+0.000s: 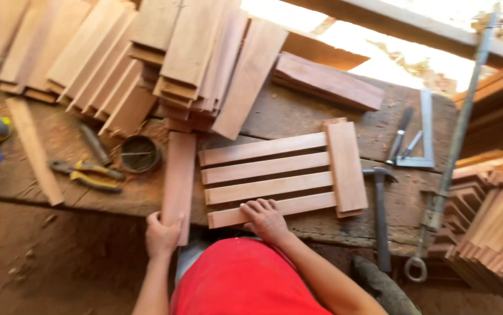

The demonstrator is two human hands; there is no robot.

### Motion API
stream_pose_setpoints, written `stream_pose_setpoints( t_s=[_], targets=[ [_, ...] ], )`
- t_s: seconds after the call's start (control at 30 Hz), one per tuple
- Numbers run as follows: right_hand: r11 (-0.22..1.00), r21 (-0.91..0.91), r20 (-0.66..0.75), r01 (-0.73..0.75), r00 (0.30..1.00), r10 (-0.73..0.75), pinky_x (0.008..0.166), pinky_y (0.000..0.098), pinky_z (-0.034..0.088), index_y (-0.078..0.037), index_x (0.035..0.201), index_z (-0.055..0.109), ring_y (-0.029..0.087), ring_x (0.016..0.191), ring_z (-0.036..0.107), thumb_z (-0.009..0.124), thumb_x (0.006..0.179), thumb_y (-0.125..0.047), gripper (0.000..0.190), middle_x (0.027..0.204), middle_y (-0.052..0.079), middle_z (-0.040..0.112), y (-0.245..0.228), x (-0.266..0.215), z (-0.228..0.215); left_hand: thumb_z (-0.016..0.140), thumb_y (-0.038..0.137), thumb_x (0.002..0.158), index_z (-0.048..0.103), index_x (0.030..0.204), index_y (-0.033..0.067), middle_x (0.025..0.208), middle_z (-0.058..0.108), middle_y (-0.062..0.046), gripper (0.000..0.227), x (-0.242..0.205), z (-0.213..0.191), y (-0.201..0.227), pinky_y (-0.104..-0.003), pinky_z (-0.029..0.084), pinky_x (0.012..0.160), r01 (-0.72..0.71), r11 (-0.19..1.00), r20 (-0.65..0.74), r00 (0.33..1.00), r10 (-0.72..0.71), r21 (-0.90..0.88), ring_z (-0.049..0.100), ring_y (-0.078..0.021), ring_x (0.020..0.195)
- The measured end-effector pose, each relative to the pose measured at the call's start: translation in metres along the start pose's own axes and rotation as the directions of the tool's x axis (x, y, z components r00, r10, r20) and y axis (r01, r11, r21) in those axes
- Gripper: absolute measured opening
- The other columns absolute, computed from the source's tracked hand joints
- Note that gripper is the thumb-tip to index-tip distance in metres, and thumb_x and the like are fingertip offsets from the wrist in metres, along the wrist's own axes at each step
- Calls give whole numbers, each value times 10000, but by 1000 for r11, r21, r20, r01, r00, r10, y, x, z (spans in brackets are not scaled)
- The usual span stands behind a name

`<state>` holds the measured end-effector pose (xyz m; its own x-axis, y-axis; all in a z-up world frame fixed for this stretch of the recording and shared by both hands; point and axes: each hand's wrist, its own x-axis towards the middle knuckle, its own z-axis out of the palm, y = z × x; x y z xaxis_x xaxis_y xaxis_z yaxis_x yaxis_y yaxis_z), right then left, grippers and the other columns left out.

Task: The person applies glue to the ends of wooden slats with a small brush and fits them between two cross pieces on a workbench, building a slatted panel. They align the slats by hand, tap them with a hammer, and use a chisel-like tool to adjust the joints as the panel takes shape.

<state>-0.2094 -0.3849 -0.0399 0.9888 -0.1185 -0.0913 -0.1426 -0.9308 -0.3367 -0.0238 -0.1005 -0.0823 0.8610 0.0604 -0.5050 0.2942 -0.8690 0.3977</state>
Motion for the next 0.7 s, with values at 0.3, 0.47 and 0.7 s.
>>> stream_pose_setpoints(
  t_s=[0.3,0.47,0.7],
  targets=[
    [849,143,-674,-509,578,460,704,335,558,38,914,701,250,757,605,596,1007,-51,167,846,170,678,195,-36,-88,685,718,718,634,1386,232,1211,654,-148,828,-15,-59,45,-508,525,874,-158,930,-25,984,176,332,615,-359,1080],
    [398,345,-383,-850,260,887,919,526,485,1,1417,545,458,1111,568,663,972,-235,517,1341,295,504,355,-87,-93,635,671,825,607,1431,106,1233,667,-205,829,-23,-42,23,-510,471,920,-195,925,-213,938,273,325,619,-398,1087],
    [298,172,-223,-939,258,940,909,557,481,4,1391,537,535,1031,587,678,929,-267,554,1291,368,492,436,-81,-77,662,326,998,617,1358,-15,1091,709,-132,498,-77,-35,-34,-469,462,919,-216,968,-557,792,249,125,638,-358,1002]
  ],
)
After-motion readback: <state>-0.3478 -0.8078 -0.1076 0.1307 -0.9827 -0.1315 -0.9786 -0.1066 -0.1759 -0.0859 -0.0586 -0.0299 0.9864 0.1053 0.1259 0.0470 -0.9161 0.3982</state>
